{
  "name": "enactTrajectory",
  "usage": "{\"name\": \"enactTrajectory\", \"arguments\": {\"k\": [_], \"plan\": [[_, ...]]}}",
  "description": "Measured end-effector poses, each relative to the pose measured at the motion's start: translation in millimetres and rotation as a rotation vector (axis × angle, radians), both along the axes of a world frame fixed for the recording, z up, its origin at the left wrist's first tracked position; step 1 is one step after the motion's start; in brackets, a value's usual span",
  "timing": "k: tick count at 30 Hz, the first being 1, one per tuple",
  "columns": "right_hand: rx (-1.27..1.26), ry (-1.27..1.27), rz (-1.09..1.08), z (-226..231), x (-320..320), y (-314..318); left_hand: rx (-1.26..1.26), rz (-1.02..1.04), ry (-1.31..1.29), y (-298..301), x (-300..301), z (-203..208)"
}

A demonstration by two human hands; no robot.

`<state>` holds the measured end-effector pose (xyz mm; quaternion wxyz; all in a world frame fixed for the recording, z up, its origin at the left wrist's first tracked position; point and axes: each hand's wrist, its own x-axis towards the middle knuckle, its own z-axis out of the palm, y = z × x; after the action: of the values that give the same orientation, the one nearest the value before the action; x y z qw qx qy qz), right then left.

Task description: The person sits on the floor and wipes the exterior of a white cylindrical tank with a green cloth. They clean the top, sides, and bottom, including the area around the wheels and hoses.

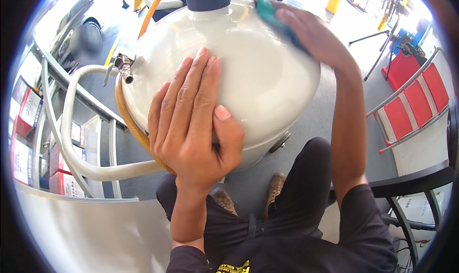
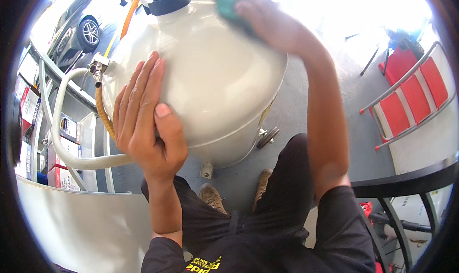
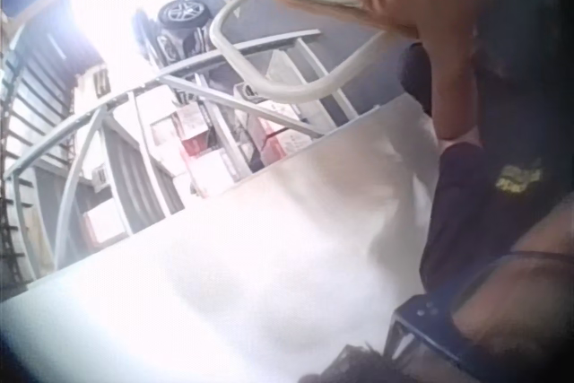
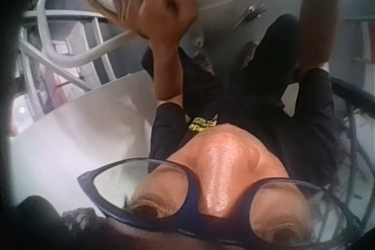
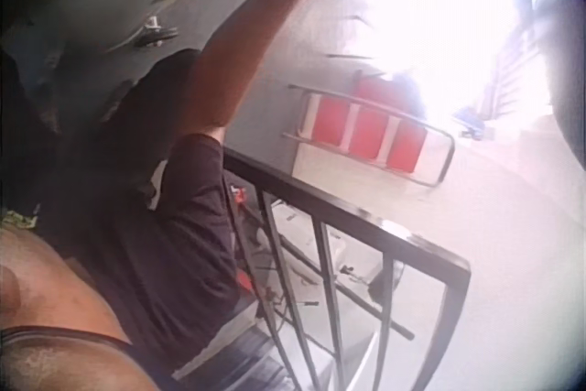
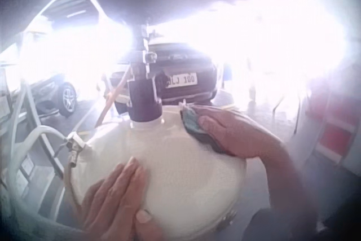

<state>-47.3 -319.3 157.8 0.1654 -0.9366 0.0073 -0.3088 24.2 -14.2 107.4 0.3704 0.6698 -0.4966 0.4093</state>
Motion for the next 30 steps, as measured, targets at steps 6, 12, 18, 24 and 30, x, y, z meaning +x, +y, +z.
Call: {"name": "enactTrajectory", "arguments": {"k": [6,12,18,24,30], "plan": [[-0.246,-0.16,0.12,4.4,-42.3,132.0,-0.029,0.034,-0.059,4.0,7.0,2.2],[-0.094,-0.091,-0.194,9.4,-30.8,88.1,-0.12,-0.045,0.169,-13.7,-10.4,-5.4],[0.046,-0.56,0.348,-26.8,-51.9,169.2,0.084,-0.217,-0.067,26.8,1.1,8.4],[0.28,-0.741,0.276,-22.7,-82.0,126.0,0.391,0.006,-0.021,21.4,-32.3,53.4],[0.24,-0.778,0.166,-24.1,-84.8,113.0,0.401,0.126,0.371,-20.8,-8.9,86.3]]}}
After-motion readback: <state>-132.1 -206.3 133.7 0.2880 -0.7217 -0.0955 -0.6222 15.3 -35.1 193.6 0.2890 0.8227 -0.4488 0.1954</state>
